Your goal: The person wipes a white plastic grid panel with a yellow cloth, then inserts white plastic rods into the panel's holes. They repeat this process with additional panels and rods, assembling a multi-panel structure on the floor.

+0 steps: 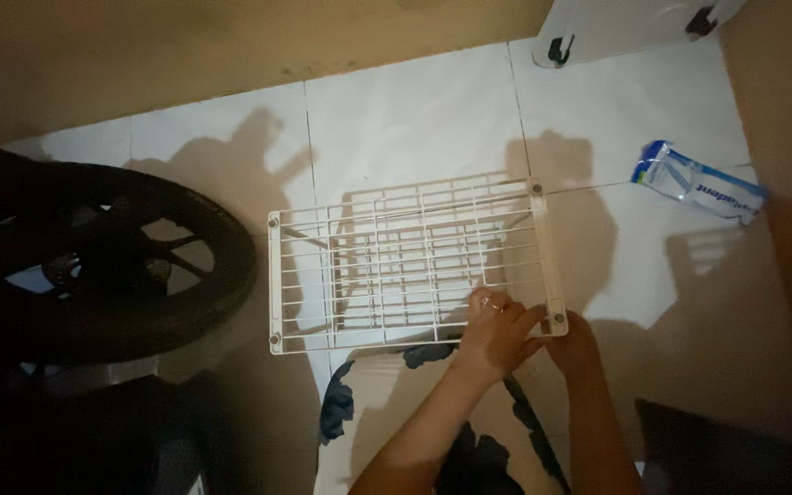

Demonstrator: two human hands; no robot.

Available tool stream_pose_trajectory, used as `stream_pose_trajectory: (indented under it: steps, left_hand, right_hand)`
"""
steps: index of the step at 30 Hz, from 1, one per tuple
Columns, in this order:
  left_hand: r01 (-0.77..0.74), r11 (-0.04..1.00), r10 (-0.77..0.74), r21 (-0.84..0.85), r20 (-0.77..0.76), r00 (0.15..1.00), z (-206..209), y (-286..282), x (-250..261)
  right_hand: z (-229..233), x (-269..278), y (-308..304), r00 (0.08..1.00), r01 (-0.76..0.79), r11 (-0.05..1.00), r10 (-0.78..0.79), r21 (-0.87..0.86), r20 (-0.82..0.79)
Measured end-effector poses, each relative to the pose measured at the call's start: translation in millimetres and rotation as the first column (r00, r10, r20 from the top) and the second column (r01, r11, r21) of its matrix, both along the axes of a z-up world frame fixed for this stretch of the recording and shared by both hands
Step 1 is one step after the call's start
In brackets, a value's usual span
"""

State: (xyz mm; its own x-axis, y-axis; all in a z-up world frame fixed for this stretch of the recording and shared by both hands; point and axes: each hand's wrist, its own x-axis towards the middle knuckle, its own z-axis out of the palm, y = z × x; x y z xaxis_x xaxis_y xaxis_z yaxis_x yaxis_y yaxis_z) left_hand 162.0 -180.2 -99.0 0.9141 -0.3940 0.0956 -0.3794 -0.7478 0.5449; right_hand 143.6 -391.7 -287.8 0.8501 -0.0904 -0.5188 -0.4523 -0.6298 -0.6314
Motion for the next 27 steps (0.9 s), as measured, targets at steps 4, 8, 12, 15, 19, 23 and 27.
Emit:
stream_pose_trajectory:
  steps: [4, 8, 12, 15, 19, 23, 27]
  left_hand:
    - [0.015, 0.999, -0.013, 0.035, -0.051, 0.999, -5.3, -2.9, -0.9]
    - [0.022, 0.999, -0.019, 0.035, -0.100, 0.995, -9.7, -4.0, -1.4]
    - [-0.008, 0.998, 0.008, -0.067, -0.009, 1.000, -8.7, -1.8, -3.6]
    - [0.005, 0.995, -0.003, -0.102, 0.014, 1.000, -2.5, 5.5, -5.4]
    - [-0.012, 0.987, 0.008, -0.159, -0.028, 1.000, 6.1, 5.6, -2.9]
    - [-0.013, 0.999, 0.010, -0.049, -0.063, 0.998, 7.4, 3.9, 3.1]
    - [-0.008, 0.992, -0.003, -0.123, -0.089, 0.996, 10.2, 6.8, 4.6]
  right_hand:
    - [-6.7, -1.0, -2.1, 0.995, -0.046, 0.996, 0.039, 0.079, 0.094]
    - [-9.6, 0.7, 0.7, 0.993, -0.048, 0.997, 0.041, 0.057, 0.111]
    - [5.1, 1.7, 0.5, 0.955, -0.262, 0.958, 0.275, -0.119, 0.111]
    - [18.4, 1.4, -2.8, 0.997, -0.004, 0.967, 0.022, 0.254, -0.070]
    - [19.5, 2.2, -18.6, 1.000, -0.010, 0.844, 0.010, 0.537, 0.004]
    - [-3.6, -1.8, -21.8, 0.978, -0.206, 0.937, 0.190, 0.284, 0.084]
    - [-3.0, 1.8, -23.0, 0.976, 0.175, 0.320, -0.184, 0.931, -0.120]
